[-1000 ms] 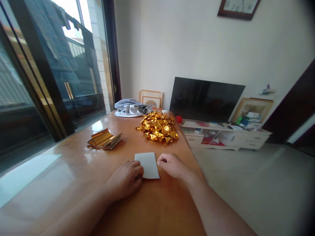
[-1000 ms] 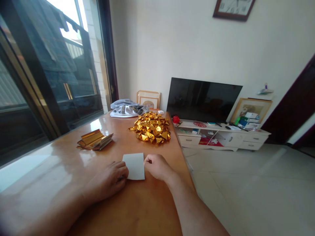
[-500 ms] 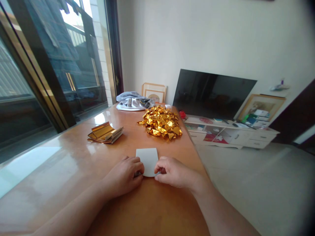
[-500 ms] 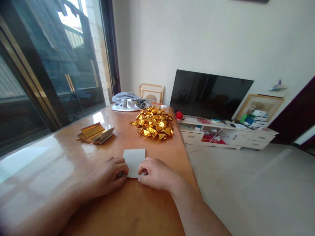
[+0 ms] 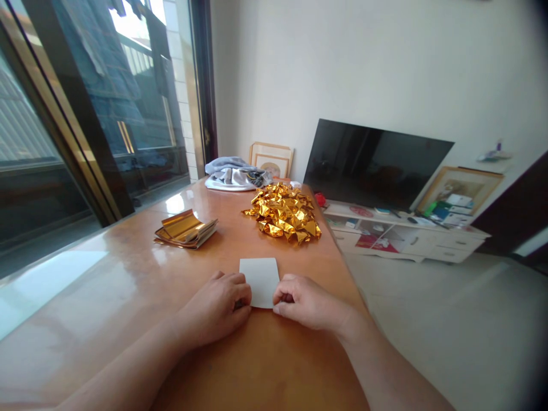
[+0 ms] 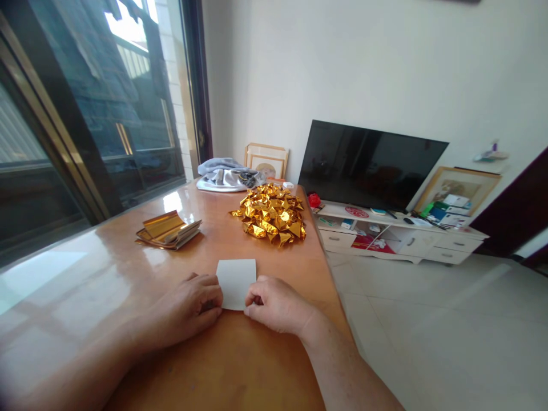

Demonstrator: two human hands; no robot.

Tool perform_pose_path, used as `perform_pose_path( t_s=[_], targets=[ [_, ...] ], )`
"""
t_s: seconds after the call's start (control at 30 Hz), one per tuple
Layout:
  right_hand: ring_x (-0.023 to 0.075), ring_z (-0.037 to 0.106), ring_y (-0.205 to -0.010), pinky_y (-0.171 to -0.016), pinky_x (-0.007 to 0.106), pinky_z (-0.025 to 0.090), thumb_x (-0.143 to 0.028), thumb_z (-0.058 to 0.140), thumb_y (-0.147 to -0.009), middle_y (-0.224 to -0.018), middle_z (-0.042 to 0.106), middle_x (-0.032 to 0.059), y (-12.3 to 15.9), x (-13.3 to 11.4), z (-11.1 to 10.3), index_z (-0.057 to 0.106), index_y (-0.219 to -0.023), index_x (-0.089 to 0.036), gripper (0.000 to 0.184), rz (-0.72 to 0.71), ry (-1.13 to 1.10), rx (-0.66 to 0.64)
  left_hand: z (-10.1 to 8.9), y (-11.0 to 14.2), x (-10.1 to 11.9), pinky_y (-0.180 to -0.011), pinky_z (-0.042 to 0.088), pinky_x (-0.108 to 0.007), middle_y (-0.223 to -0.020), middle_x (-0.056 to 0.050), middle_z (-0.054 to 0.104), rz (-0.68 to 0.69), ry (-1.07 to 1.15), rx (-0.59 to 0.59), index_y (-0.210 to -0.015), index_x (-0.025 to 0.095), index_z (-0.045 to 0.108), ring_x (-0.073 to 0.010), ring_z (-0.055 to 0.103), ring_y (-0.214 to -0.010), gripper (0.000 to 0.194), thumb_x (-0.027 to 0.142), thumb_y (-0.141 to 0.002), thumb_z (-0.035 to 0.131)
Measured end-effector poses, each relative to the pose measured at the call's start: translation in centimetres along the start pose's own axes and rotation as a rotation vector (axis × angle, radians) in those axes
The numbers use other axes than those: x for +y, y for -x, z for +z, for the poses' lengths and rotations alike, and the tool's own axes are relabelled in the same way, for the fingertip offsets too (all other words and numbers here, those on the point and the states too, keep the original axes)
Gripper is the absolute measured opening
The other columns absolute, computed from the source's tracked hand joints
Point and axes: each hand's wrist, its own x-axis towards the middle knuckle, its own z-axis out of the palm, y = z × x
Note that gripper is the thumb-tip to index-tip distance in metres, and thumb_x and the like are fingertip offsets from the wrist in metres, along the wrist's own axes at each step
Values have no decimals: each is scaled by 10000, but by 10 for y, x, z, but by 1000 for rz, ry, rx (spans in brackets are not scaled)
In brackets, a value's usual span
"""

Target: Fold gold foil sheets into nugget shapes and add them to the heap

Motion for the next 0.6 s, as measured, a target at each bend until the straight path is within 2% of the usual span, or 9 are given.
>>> perform_pose_path(
  t_s=[0.27,0.6],
  targets=[
    [127,606,-750,-664,210,411,-202,603,-866,-855,669,5,-3,3,2,691,-779,-185,125,-29,-31,36,-2,1,-2,-782,352,-329,-866,-4,661,-25,44,2,-772,226,637,-179,592,-813,150,221,-884,538],
    [115,548,-663,-602,217,376,-217,580,-870,-759,631,-15,-6,9,4,643,-722,-175,167,18,-63,47,1,1,-7,-729,333,-315,-834,10,659,-99,78,-8,-738,227,627,-166,581,-749,155,262,-870,551]
  ],
)
